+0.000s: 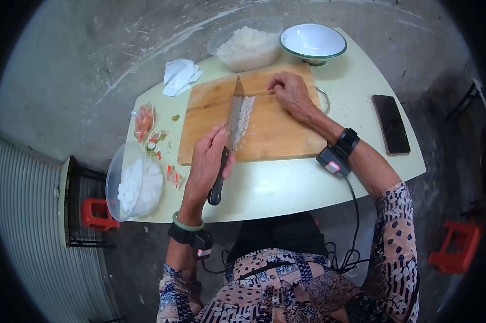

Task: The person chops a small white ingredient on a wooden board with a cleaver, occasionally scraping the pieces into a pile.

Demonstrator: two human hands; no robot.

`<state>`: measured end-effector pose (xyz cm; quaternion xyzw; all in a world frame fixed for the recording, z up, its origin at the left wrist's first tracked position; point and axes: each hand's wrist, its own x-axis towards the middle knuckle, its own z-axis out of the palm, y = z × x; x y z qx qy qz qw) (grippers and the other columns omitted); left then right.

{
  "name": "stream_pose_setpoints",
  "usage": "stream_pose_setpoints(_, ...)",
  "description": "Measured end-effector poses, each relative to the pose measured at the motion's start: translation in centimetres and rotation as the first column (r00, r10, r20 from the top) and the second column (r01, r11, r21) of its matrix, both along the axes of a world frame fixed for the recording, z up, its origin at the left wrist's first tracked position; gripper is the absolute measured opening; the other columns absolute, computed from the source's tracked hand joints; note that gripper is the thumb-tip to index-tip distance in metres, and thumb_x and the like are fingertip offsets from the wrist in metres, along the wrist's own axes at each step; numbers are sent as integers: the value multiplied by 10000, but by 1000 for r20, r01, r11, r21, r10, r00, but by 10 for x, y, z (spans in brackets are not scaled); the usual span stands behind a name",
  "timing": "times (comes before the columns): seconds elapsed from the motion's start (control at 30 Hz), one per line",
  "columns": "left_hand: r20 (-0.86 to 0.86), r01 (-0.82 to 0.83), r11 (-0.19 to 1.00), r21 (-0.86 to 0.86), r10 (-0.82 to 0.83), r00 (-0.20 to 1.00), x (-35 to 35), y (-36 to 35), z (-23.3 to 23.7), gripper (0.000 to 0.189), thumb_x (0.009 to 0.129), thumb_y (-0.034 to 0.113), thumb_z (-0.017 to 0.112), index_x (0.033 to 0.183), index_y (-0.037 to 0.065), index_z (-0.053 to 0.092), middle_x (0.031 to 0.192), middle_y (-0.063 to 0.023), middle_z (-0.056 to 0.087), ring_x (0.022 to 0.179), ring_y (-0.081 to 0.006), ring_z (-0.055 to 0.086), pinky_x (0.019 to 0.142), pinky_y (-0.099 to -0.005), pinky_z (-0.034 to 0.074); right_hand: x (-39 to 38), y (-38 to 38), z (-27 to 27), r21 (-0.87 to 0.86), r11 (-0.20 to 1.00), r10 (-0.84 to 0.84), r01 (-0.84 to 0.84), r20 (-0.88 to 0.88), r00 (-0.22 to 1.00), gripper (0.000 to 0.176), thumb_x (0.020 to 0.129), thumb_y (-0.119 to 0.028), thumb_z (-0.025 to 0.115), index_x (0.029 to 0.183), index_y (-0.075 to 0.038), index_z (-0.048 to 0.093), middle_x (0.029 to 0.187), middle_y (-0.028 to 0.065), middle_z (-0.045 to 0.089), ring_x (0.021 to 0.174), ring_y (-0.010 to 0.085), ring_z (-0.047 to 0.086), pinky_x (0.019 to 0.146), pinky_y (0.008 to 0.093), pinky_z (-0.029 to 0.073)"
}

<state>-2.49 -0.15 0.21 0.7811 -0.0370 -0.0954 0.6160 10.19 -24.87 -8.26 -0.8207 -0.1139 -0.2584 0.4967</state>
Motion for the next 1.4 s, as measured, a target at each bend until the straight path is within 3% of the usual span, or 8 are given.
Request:
stream_pose_setpoints(0.47, 33, 29, 1000, 4, -29, 999, 5, -12, 6, 473, 1098, 330, 479, 1466, 38, 536, 662, -27, 571, 463, -59, 464, 434, -212, 375, 4, -2, -4, -17, 1000, -21, 22, 36, 999, 221, 805, -35, 537, 856, 33, 741, 791, 250, 697, 773, 386, 689, 789, 460, 537)
stream_pose_setpoints(0.57, 44, 43, 995, 93, -47, 998, 5, -11, 0, 466, 1102, 331, 472, 1460, 40, 540, 664, -23, 569, 460, -58, 462, 437, -209, 376, 1, 1, -3, 1, 1000, -16, 16, 36, 999, 221, 801, -40, 540, 856, 32, 741, 795, 251, 698, 772, 386, 690, 790, 461, 539)
stream_pose_setpoints(0.77, 41, 1, 1000, 24, -2, 999, 0, -13, 6, 455, 1105, 335, 468, 1447, 49, 555, 667, -23, 571, 460, -55, 465, 432, -212, 365, 1, 0, -1, 1, 1000, 6, -6, -19, 1000, 226, 804, -48, 534, 854, 30, 740, 798, 251, 701, 783, 392, 690, 800, 462, 537)
stream_pose_setpoints(0.87, 44, 63, 994, 93, -67, 997, 5, -14, 5, 461, 1103, 336, 473, 1450, 43, 549, 667, -26, 573, 460, -59, 466, 431, -214, 362, 4, -3, 2, 13, 1000, -12, 12, 25, 1000, 233, 808, -47, 527, 855, 32, 740, 797, 251, 700, 788, 392, 692, 795, 461, 538)
stream_pose_setpoints(1.03, 26, 46, 998, 38, -47, 999, -7, -13, 5, 468, 1099, 331, 485, 1455, 33, 545, 668, -31, 575, 461, -64, 470, 427, -218, 362, -4, 0, 4, 43, 999, 6, -1, -109, 994, 233, 805, -54, 530, 863, 28, 741, 817, 253, 701, 804, 398, 691, 799, 472, 534)
stream_pose_setpoints(1.13, 35, 47, 997, 59, -49, 998, -6, -10, 8, 473, 1098, 329, 489, 1459, 27, 542, 670, -32, 578, 458, -65, 472, 424, -214, 364, 2, -1, 1, -4, 1000, -4, 4, -14, 1000, 229, 799, -57, 538, 864, 25, 742, 820, 255, 701, 803, 401, 689, 805, 477, 532)
stream_pose_setpoints(1.27, 23, -17, 1000, 11, 17, 1000, -8, -8, 13, 475, 1099, 336, 486, 1462, 35, 545, 666, -31, 581, 454, -66, 476, 428, -213, 367, 1, 0, 0, 16, 1000, 2, -1, -46, 999, 228, 795, -55, 539, 860, 23, 743, 814, 254, 700, 802, 401, 688, 808, 477, 532)
stream_pose_setpoints(1.4, 48, 43, 994, 99, -48, 998, 1, -8, 2, 475, 1101, 345, 473, 1465, 48, 549, 654, -23, 576, 454, -62, 477, 435, -210, 365, 4, -3, 1, -28, 1000, -9, 8, -38, 999, 222, 805, -52, 537, 865, 24, 737, 835, 223, 707, 809, 363, 687, 803, 443, 534)
